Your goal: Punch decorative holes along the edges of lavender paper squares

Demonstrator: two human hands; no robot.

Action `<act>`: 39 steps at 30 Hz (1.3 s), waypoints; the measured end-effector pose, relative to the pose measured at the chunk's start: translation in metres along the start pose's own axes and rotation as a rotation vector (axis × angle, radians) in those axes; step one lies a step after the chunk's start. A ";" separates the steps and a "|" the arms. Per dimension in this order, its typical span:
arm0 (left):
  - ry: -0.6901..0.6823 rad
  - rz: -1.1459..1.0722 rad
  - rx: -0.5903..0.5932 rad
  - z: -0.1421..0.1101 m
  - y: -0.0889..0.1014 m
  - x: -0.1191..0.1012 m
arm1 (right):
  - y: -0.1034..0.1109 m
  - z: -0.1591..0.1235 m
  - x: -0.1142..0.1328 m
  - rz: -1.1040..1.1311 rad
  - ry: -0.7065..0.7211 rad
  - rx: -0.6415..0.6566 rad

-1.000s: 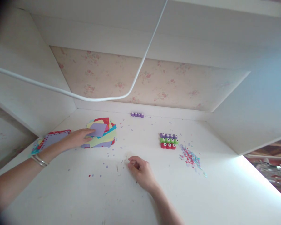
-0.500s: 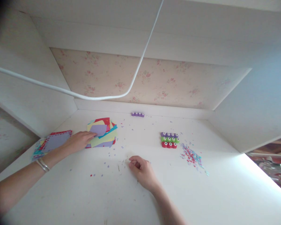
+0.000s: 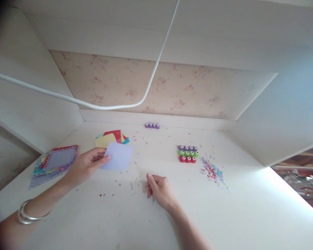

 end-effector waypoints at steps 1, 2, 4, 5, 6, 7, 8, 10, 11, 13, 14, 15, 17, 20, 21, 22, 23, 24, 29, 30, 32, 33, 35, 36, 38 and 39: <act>0.019 -0.099 0.006 -0.004 -0.009 -0.005 | 0.000 0.000 0.000 0.016 -0.009 -0.017; 0.031 -0.163 0.002 -0.008 -0.018 -0.007 | 0.000 0.000 0.000 0.038 -0.008 -0.035; 0.026 -0.213 0.009 -0.013 -0.039 -0.007 | 0.001 0.002 0.001 0.104 0.018 -0.084; 0.019 -0.208 0.020 -0.015 -0.051 -0.005 | 0.003 0.003 0.001 0.137 0.038 -0.115; 0.010 -0.190 0.027 -0.016 -0.062 -0.001 | 0.004 0.004 0.000 0.164 0.060 -0.150; 0.000 -0.156 0.032 -0.017 -0.072 0.003 | 0.006 0.006 -0.001 0.185 0.082 -0.187; -0.009 -0.113 0.037 -0.018 -0.081 0.007 | 0.009 0.008 -0.003 0.197 0.102 -0.229; -0.034 -0.017 0.025 -0.019 -0.094 0.015 | 0.015 0.011 -0.010 0.192 0.130 -0.300; -0.051 0.030 0.019 -0.020 -0.098 0.017 | 0.018 0.012 -0.013 0.177 0.133 -0.328; -0.095 0.128 0.013 -0.021 -0.103 0.019 | 0.023 0.014 -0.019 0.118 0.120 -0.355; -0.119 0.181 0.020 -0.022 -0.105 0.019 | 0.023 0.015 -0.020 0.081 0.110 -0.356; -0.147 0.236 0.030 -0.024 -0.105 0.018 | 0.023 0.015 -0.020 0.050 0.103 -0.353; -0.204 0.339 0.044 -0.028 -0.106 0.015 | 0.021 0.014 -0.017 0.025 0.107 -0.341; -0.262 0.441 0.069 -0.034 -0.106 0.009 | 0.015 0.013 -0.012 0.089 0.099 -0.314; -0.272 0.457 0.079 -0.035 -0.106 0.008 | 0.013 0.013 -0.011 0.123 0.090 -0.312; -0.280 0.466 0.089 -0.036 -0.106 0.007 | 0.012 0.013 -0.011 0.154 0.079 -0.320; -0.291 0.467 0.095 -0.037 -0.105 0.007 | 0.012 0.013 -0.012 0.178 0.071 -0.338; -0.306 0.464 0.097 -0.038 -0.105 0.007 | 0.012 0.014 -0.013 0.197 0.064 -0.359; -0.390 0.470 0.098 -0.039 -0.101 0.007 | 0.016 0.016 -0.017 0.240 0.058 -0.410; -0.409 0.476 0.090 -0.039 -0.100 0.005 | 0.017 0.016 -0.017 0.230 0.063 -0.414; -0.448 0.480 0.068 -0.039 -0.099 0.001 | 0.017 0.014 -0.017 0.186 0.059 -0.423; -0.459 0.479 0.062 -0.040 -0.098 -0.001 | 0.017 0.014 -0.017 0.164 0.049 -0.428; -0.459 0.472 0.075 -0.041 -0.099 -0.003 | 0.016 0.013 -0.017 0.153 0.020 -0.428; -0.453 0.467 0.087 -0.041 -0.099 -0.004 | 0.016 0.014 -0.017 0.170 0.004 -0.422; -0.443 0.456 0.110 -0.042 -0.099 -0.004 | 0.016 0.019 -0.016 0.229 -0.030 -0.395; -0.438 0.448 0.118 -0.043 -0.099 -0.004 | 0.017 0.023 -0.014 0.253 -0.041 -0.380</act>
Point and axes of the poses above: each hand's wrist, its own z-axis towards the middle knuckle, its own y-axis out of the back of the hand, x = y × z, the point moved 4 cm from there along z, towards the middle knuckle, and after that the axes turned 6 degrees about z, right-handed, at the moved point
